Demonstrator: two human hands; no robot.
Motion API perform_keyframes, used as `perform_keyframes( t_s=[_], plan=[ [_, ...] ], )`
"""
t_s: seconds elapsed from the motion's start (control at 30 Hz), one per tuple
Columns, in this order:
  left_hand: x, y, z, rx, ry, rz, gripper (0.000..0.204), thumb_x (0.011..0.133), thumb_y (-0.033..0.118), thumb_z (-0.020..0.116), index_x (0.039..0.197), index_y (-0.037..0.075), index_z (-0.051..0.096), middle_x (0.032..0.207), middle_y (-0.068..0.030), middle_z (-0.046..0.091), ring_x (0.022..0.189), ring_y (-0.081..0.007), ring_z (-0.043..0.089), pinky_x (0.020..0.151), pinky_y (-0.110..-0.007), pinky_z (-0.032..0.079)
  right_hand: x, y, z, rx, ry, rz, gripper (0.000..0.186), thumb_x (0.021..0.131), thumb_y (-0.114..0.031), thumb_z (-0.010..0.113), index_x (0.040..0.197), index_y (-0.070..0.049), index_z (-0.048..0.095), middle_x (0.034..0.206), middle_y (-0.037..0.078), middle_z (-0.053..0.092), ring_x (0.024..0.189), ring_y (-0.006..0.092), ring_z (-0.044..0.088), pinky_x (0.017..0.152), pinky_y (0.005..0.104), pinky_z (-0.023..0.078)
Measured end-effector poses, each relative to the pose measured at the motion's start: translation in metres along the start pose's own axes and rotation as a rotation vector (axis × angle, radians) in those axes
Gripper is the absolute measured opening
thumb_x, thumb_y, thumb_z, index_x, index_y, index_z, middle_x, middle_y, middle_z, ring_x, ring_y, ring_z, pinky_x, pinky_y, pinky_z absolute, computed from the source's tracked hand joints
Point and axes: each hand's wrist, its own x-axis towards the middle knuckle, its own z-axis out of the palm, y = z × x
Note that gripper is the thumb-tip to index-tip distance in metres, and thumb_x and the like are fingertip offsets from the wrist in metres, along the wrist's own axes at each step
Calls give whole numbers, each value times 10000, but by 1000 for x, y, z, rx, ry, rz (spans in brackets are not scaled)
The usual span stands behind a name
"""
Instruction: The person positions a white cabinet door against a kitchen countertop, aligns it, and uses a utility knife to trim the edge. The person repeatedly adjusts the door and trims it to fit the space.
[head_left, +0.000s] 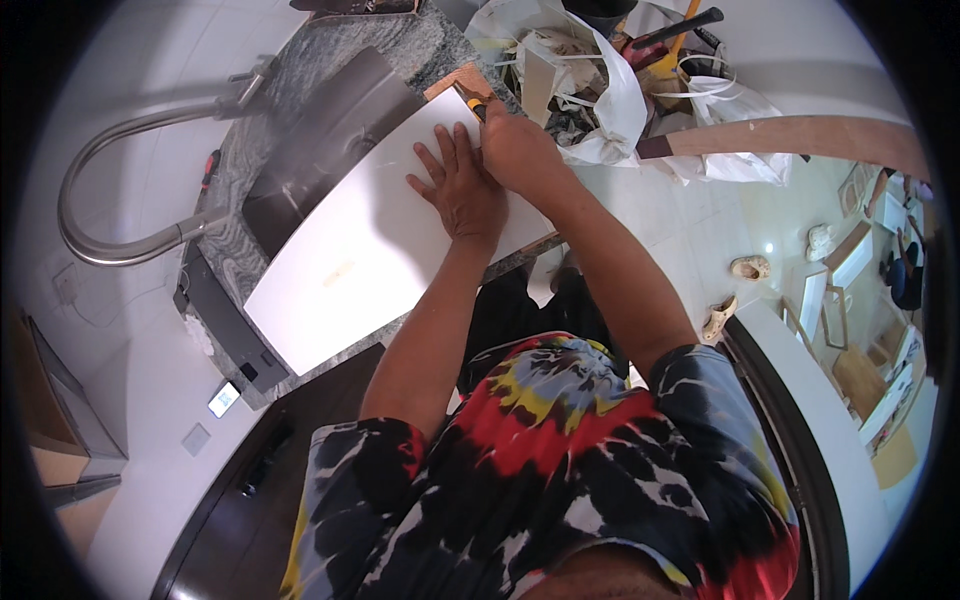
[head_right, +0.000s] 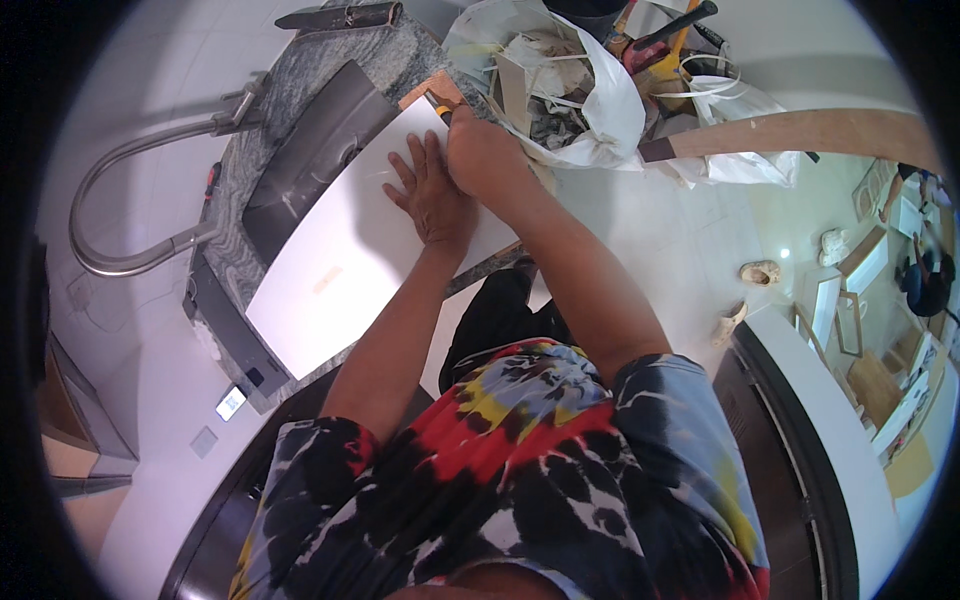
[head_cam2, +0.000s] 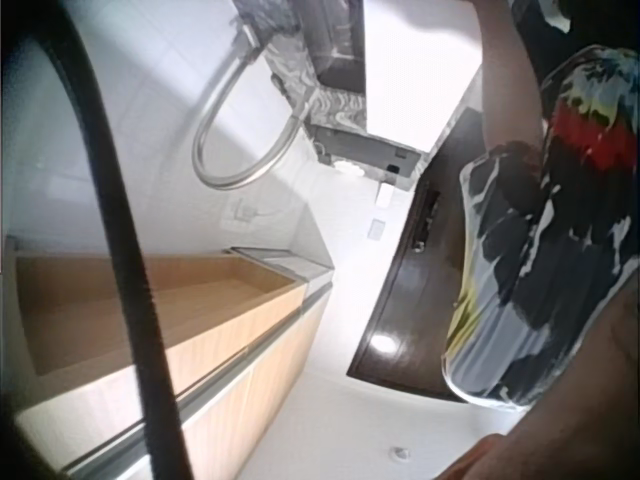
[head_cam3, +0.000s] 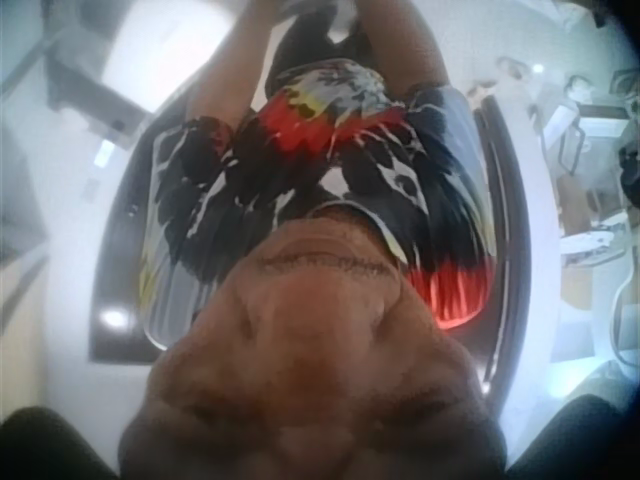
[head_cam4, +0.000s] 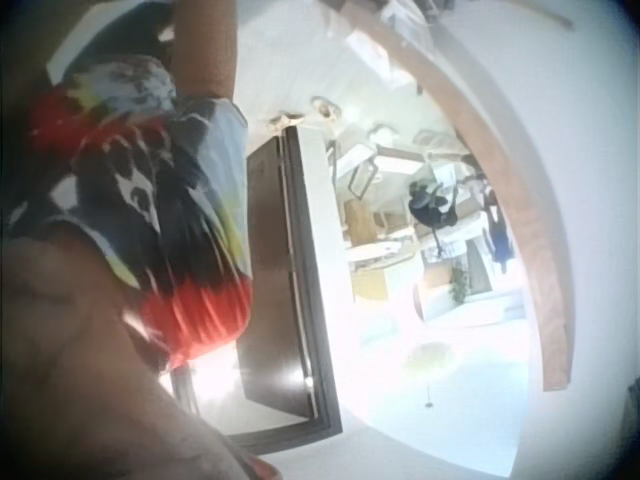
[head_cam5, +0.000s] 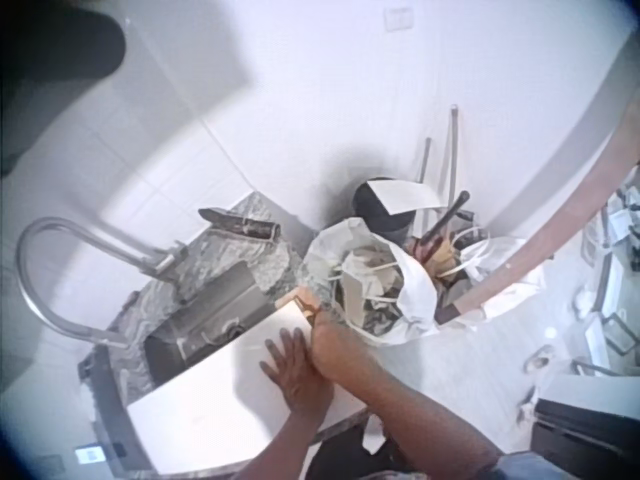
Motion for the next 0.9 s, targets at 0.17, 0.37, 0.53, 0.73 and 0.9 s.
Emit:
perform_keyframes(
  t_s=[0.17,0.37,0.53,0.73,0.9],
  plan=[
    [1,-1,6,26,-4,14,703,916,338,587,1524,149,289,1604,-131,233,1486,-437,96,1113,-700,73,-2,3,-6,28,-16,-41,249,910,-103,486,1064,91,502,860,299,672,837,442,677,747,510,537],
    [-1,2,6,13,48,15,491,1035,293,354,1499,138,323,1591,-109,252,1474,-435,137,1105,-703,103,-49,9,-6,21,0,14,203,903,-93,485,1040,57,500,843,274,676,816,413,689,720,485,550],
    [1,6,5,-31,50,-28,477,1045,308,313,1499,163,340,1604,-100,236,1480,-419,139,1130,-683,83,-99,16,-15,52,-132,183,271,982,-206,464,1123,26,476,857,279,674,846,454,662,748,551,513],
    [-1,3,7,-33,89,-13,481,1044,312,308,1501,166,341,1592,-103,254,1477,-419,145,1139,-675,85,-154,22,-27,35,-245,295,224,999,-230,469,1028,-9,451,804,257,666,793,459,655,713,564,499],
    [-3,4,6,-49,102,-13,479,1043,303,312,1499,162,348,1584,-104,267,1474,-414,155,1147,-668,84,-194,31,-19,-26,-208,290,189,976,-175,491,1018,8,473,817,220,669,763,436,669,680,532,529]
  ],
)
